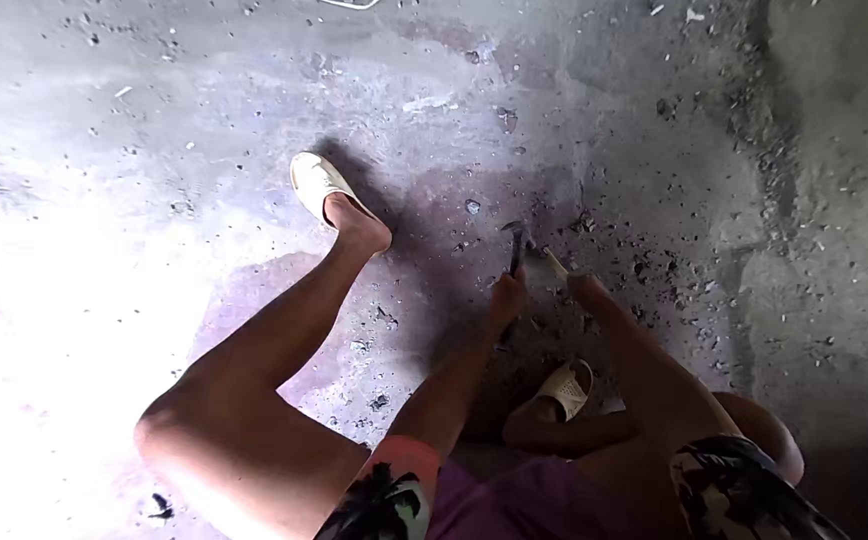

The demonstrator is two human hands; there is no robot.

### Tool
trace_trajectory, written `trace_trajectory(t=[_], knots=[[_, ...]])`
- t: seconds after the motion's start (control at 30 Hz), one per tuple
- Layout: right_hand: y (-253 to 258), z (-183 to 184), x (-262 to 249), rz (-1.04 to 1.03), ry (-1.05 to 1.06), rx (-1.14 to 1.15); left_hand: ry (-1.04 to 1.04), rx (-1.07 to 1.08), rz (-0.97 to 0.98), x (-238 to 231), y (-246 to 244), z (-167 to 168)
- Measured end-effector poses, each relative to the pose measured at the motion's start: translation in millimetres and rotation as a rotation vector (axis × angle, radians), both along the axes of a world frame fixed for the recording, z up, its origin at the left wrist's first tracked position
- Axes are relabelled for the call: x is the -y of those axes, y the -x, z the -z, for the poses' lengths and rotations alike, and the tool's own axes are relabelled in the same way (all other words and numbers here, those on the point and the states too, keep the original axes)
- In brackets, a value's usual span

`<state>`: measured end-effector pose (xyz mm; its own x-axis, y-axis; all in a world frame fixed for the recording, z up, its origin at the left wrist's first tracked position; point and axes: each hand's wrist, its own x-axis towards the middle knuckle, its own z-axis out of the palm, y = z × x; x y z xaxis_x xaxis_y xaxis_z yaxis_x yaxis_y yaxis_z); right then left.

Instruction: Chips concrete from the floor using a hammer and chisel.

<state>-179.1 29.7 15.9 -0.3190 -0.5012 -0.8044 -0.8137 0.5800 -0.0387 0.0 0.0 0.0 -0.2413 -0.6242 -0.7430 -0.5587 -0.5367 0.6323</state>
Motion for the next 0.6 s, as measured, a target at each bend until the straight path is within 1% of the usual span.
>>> trace_trajectory(t=[0.07,0.13,0.2,0.23,0.27,0.33,0.37,0.4,0.43,0.47,0.57,0.6], knots=[[-1,-3,4,0.205,0.041,0.027,0.077,-0.026,-0.102,-12,-17,-7],[0,5,-1,0.312,0.063,0.055,0.062,-0.01,-0.141,-25,-39,-23],[2,13,-15,0.4,0.147,0.097,0.07,0.034,-0.185,-34,-49,-18],[0,15,-23,0.512,0.223,0.138,0.053,0.056,-0.201,-38,-56,-13],[-5,18,-34,0.719,0.349,0.189,0.036,0.078,-0.211,-43,-63,-7],[-12,28,-57,1.228,0.625,0.365,-0.055,0.113,-0.22,-56,-78,4],[-9,30,-65,1.426,0.711,0.466,-0.107,0.116,-0.234,-61,-83,9],[-5,33,-70,1.534,0.748,0.515,-0.147,0.104,-0.266,-67,-86,12],[-2,37,-76,1.579,0.738,0.528,-0.179,0.093,-0.302,-73,-88,13],[0,41,-80,1.576,0.699,0.514,-0.207,0.072,-0.341,-76,-89,12],[-5,43,-74,1.411,0.529,0.397,-0.278,-0.021,-0.467,-74,-92,2],[-10,41,-70,1.346,0.458,0.422,-0.292,-0.042,-0.493,-75,-93,2]])
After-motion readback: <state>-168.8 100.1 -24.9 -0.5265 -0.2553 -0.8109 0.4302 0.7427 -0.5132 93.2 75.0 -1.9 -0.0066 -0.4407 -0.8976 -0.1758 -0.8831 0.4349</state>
